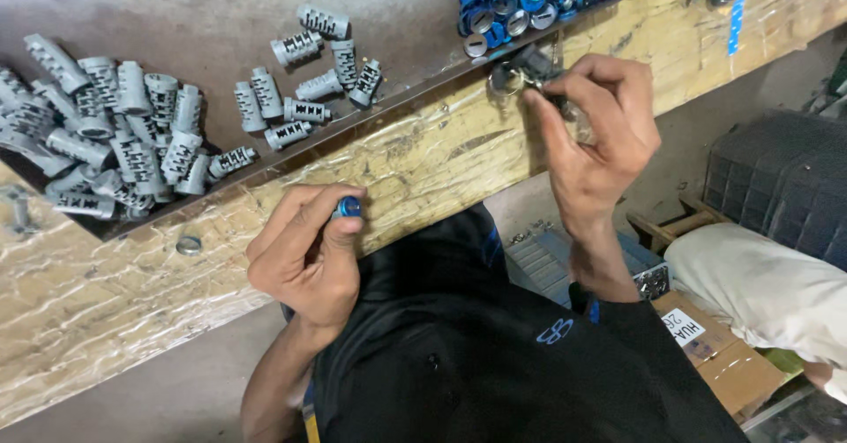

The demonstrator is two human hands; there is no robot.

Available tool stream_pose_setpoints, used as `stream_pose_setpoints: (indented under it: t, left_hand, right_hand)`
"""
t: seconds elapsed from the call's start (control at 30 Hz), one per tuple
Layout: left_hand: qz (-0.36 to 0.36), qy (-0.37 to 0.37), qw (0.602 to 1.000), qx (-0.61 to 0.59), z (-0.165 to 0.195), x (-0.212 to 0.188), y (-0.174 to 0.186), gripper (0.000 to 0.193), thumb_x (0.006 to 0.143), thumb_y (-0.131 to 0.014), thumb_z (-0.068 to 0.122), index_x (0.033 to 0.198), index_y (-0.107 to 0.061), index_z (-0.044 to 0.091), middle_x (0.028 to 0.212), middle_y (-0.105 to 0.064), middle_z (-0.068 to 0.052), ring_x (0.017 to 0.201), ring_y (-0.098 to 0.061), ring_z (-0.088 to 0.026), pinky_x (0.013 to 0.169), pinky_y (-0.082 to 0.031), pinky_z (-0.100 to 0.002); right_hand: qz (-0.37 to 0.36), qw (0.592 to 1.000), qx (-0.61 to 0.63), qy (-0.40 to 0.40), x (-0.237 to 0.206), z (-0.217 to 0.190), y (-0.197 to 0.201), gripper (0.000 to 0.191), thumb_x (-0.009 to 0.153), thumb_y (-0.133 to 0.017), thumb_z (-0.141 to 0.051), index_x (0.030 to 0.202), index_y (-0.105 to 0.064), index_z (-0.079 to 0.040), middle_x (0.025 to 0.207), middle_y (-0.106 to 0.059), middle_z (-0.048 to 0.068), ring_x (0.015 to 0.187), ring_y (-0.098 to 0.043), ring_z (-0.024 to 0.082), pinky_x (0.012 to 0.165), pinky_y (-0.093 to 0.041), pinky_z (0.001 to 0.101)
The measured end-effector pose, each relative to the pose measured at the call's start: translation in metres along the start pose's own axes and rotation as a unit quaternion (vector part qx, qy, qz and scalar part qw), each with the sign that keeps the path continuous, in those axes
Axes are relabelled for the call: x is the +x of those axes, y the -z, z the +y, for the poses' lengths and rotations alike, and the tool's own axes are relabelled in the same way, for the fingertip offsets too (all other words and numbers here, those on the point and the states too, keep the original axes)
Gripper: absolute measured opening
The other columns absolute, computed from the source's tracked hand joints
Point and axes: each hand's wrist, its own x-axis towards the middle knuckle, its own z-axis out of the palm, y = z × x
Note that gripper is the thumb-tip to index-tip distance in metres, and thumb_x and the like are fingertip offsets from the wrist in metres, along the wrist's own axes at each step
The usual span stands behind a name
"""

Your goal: The person sits at a workbench assembling lock cylinders, picking small pins and springs from a tray and pressing them into lock plugs by hand. They test each assembled cylinder with a key, place finished cylinders into a tray, and reach for parts from bins of gray and blue components.

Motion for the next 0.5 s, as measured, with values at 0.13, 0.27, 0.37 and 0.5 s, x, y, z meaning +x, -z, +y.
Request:
stream_pose_setpoints:
  t: [0.13, 0.27, 0.37, 0.5]
  left_hand:
    - [0.001, 0.004, 1.000, 0.001, -0.002, -0.001, 0.001, 0.014, 0.104, -0.073, 0.006, 0.111, -0.073, -0.005, 0.093, -0.070, -0.009, 0.072, -0.058, -0.009, 0.063, -0.043, -0.019]
    - [-0.002, -0.006, 1.000, 0.002, -0.001, 0.001, 0.002, 0.014, 0.104, -0.073, 0.007, 0.112, -0.073, -0.005, 0.089, -0.069, -0.008, 0.072, -0.058, -0.008, 0.064, -0.043, -0.020]
    - [0.002, 0.011, 1.000, -0.002, 0.000, 0.001, 0.003, 0.013, 0.104, -0.073, 0.007, 0.111, -0.074, -0.004, 0.087, -0.068, -0.008, 0.070, -0.055, -0.008, 0.062, -0.041, -0.019]
    - [-0.006, 0.008, 1.000, -0.008, -0.001, 0.001, 0.005, 0.015, 0.103, -0.074, 0.008, 0.111, -0.074, -0.005, 0.090, -0.068, -0.007, 0.069, -0.054, -0.008, 0.061, -0.040, -0.020]
  right_hand:
    - [0.045, 0.995, 0.074, -0.040, 0.004, 0.001, 0.009, 0.020, 0.105, -0.079, 0.006, 0.116, -0.063, 0.005, 0.115, -0.068, 0.015, 0.094, -0.068, 0.019, 0.081, -0.059, 0.0278]
    - [0.082, 0.939, 0.289, -0.169, -0.003, 0.013, 0.020, 0.020, 0.104, -0.073, -0.002, 0.118, -0.059, 0.004, 0.105, -0.070, 0.012, 0.079, -0.071, 0.016, 0.071, -0.061, 0.0267]
    - [0.078, 0.938, 0.284, -0.182, -0.010, 0.030, 0.033, 0.024, 0.112, -0.078, 0.002, 0.126, -0.060, 0.008, 0.103, -0.068, 0.015, 0.079, -0.068, 0.018, 0.073, -0.058, 0.0285]
    - [0.101, 0.960, 0.219, -0.143, -0.010, 0.047, 0.055, 0.019, 0.117, -0.076, 0.006, 0.130, -0.063, 0.012, 0.104, -0.070, 0.018, 0.078, -0.064, 0.020, 0.070, -0.054, 0.0305]
